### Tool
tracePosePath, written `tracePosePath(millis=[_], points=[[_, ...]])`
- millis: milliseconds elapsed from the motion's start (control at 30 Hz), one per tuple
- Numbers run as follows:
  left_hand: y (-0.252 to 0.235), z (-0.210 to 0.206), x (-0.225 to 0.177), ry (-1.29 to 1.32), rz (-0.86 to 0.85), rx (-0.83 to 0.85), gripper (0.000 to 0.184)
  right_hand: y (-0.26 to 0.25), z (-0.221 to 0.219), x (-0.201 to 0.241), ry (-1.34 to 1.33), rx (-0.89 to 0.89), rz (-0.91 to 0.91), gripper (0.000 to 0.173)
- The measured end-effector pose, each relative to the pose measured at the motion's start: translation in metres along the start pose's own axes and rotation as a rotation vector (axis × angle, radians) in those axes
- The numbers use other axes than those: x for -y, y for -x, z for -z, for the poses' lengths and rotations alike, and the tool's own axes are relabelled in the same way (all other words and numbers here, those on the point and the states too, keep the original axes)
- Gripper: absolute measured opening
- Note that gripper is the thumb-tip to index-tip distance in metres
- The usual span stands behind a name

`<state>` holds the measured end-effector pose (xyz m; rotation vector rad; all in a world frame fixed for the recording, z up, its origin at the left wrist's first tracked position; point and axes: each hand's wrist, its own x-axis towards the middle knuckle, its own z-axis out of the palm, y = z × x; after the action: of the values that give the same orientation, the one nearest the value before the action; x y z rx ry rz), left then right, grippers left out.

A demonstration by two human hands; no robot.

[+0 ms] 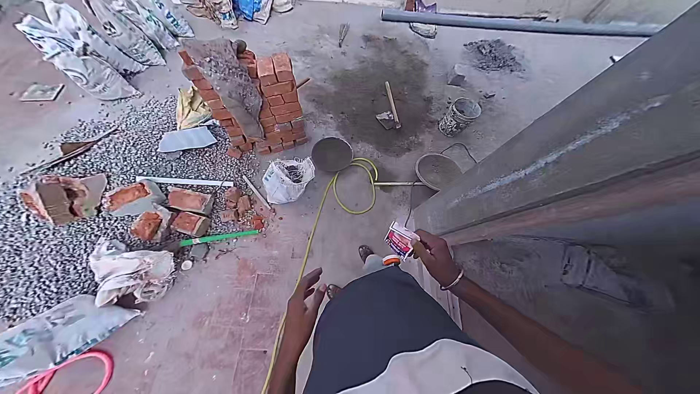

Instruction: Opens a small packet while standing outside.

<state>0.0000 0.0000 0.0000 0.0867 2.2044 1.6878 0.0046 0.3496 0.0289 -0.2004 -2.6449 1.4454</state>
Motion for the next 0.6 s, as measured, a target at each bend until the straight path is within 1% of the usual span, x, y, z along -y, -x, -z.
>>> tracePosePath(millis=[33,67,100,167,267,367,433,467,500,600], points=[[-0.011,-0.003,-0.019,0.045,-0.160,-0.019,0.054,-0.013,-0.018,0.020,-0.101,0.094,0.096,0.030],[-0.017,-0.005,-0.037,0.085,-0.284,-0.030,0.056,-0.021,-0.035,0.039,-0.188,0.198,0.171,0.029],[-0.021,-0.005,-0.052,0.104,-0.377,-0.046,0.056,-0.026,-0.050,0.056,-0.257,0.297,0.232,0.028],[-0.021,0.001,-0.069,0.112,-0.490,-0.113,0.047,-0.032,-0.071,0.083,-0.330,0.465,0.339,0.030],[-0.002,0.019,-0.067,0.102,-0.496,-0.271,0.032,-0.033,-0.092,0.108,-0.349,0.629,0.462,0.032],[0.024,0.036,-0.054,0.090,-0.504,-0.389,0.023,-0.032,-0.107,0.127,-0.319,0.703,0.532,0.031],[0.041,0.035,-0.048,0.108,-0.486,-0.529,0.016,-0.027,-0.118,0.136,-0.322,0.747,0.540,0.028],[0.049,0.033,-0.046,0.153,-0.462,-0.600,0.014,-0.024,-0.124,0.141,-0.338,0.770,0.530,0.026],[0.055,0.030,-0.044,0.222,-0.431,-0.653,0.016,-0.022,-0.130,0.145,-0.350,0.792,0.525,0.025],[0.073,0.020,-0.044,0.571,-0.288,-0.750,0.020,-0.013,-0.147,0.156,-0.356,0.822,0.550,0.023]])
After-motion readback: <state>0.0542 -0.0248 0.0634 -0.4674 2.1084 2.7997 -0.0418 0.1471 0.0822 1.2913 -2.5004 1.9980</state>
